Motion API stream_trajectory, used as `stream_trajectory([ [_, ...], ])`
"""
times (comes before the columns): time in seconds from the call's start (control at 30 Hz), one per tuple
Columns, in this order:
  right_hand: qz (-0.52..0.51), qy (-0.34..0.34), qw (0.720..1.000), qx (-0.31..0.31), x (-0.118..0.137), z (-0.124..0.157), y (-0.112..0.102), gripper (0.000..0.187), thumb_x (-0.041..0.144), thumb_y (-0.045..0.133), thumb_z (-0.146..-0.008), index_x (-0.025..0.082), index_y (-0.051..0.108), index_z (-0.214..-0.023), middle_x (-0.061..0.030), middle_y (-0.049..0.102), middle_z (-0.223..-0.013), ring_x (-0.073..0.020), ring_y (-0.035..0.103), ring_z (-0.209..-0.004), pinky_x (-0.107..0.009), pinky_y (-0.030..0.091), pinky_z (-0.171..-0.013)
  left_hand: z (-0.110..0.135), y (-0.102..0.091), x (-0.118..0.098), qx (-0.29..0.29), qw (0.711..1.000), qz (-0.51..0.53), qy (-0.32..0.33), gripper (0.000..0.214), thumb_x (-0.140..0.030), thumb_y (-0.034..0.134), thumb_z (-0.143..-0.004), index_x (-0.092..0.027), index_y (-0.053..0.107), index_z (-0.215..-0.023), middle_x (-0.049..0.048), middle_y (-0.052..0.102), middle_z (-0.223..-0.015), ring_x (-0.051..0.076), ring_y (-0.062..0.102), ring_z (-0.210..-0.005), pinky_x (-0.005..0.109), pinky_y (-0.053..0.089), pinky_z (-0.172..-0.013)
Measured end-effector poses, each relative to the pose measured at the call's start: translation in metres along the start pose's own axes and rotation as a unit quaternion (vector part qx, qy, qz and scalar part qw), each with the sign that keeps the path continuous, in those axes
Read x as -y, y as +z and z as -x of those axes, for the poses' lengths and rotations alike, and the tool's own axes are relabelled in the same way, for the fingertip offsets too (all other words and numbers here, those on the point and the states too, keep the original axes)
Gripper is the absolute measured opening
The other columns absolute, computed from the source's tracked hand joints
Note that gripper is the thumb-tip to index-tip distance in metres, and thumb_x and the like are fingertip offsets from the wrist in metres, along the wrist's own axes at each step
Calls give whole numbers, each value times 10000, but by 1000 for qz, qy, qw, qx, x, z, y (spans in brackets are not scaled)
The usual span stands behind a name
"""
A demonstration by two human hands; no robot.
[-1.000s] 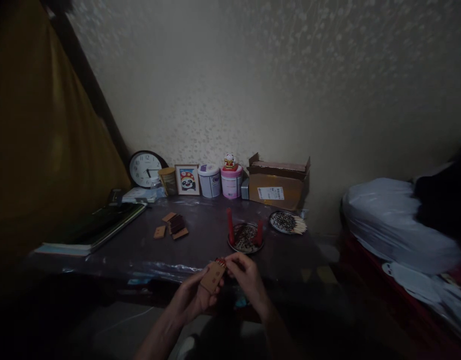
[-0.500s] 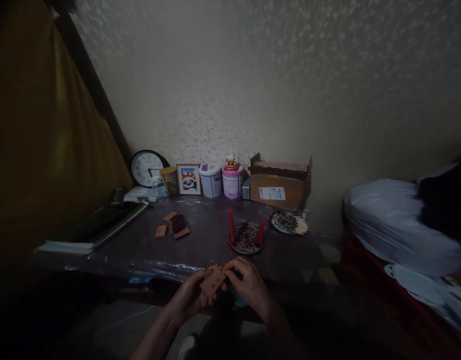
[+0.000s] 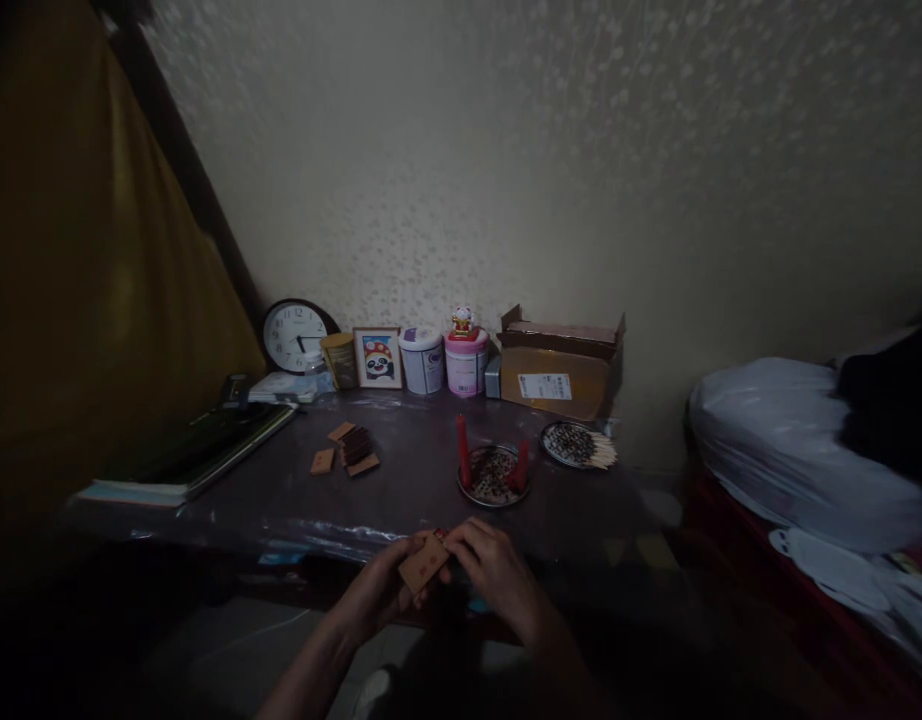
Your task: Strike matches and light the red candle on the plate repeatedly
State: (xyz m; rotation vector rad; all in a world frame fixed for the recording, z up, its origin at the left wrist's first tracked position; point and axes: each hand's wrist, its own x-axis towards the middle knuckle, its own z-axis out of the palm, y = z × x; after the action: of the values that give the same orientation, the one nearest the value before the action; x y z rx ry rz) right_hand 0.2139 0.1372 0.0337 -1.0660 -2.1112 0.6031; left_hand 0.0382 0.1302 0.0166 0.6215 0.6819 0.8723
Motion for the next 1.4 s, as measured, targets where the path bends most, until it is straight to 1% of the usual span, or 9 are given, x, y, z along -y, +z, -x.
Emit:
stream_trajectory([
  [0.2,55,-3,998,29,2,0,1,155,160,436,-910,192,579,-859,-15,604,-842,-140,592,-803,-235,438,-729,-2,-2,1,3,1000,-20,7,328,-317,400,-834,-83,530,-1025,100,667,-655,97,517,-394,173,365,-381],
  [0.3,76,-4,996,37,1,0,2,158,164,420,-917,192,567,-867,-17,597,-845,-145,588,-794,-245,442,-725,-1,0,-1,-9,1000,-25,0,334,-323,415,-834,-79,528,-1032,100,666,-653,94,516,-402,169,365,-388],
  [0.4,86,-10,995,40,0,0,3,155,157,414,-918,191,559,-877,-18,592,-850,-147,585,-793,-251,443,-729,1,2,-3,-2,1000,-25,-3,359,-334,427,-830,-81,517,-1068,97,665,-650,94,507,-397,172,357,-386],
  [0.57,74,-18,996,47,4,0,1,178,152,404,-924,197,567,-873,-13,597,-854,-135,585,-798,-239,447,-739,1,2,-3,0,1000,-21,-1,391,-336,436,-826,-84,497,-1119,86,658,-631,94,493,-389,178,351,-388],
  [0.77,70,-30,996,42,2,0,0,154,157,436,-916,198,583,-894,-13,611,-874,-135,584,-816,-236,448,-752,-4,-5,2,13,1000,-22,14,414,-364,419,-823,-89,499,-1123,87,654,-624,104,489,-393,185,351,-374],
  [0.9,65,-41,996,40,-1,1,3,169,135,422,-917,195,579,-898,-15,603,-875,-133,584,-821,-234,445,-753,-4,-6,2,18,1000,-18,18,408,-363,420,-821,-89,506,-1110,84,649,-621,96,472,-381,185,335,-372],
  [1.03,59,-36,997,34,0,1,2,163,135,429,-913,187,582,-895,-23,607,-874,-138,588,-816,-238,448,-748,-4,-5,2,20,999,-23,15,410,-370,421,-819,-98,507,-1113,88,656,-629,95,480,-382,181,327,-377],
  [1.27,41,-25,998,36,-2,1,1,145,165,461,-905,198,601,-888,-10,624,-866,-132,594,-811,-227,443,-750,-6,-5,2,14,1000,-23,12,407,-371,421,-812,-89,523,-1087,88,656,-604,103,484,-366,187,316,-364],
  [1.4,43,-29,998,39,-2,1,2,163,156,438,-910,199,592,-881,-10,615,-867,-131,590,-812,-227,444,-746,-7,-6,3,16,1000,-21,10,402,-369,417,-810,-92,519,-1083,89,657,-600,106,487,-367,185,310,-359],
])
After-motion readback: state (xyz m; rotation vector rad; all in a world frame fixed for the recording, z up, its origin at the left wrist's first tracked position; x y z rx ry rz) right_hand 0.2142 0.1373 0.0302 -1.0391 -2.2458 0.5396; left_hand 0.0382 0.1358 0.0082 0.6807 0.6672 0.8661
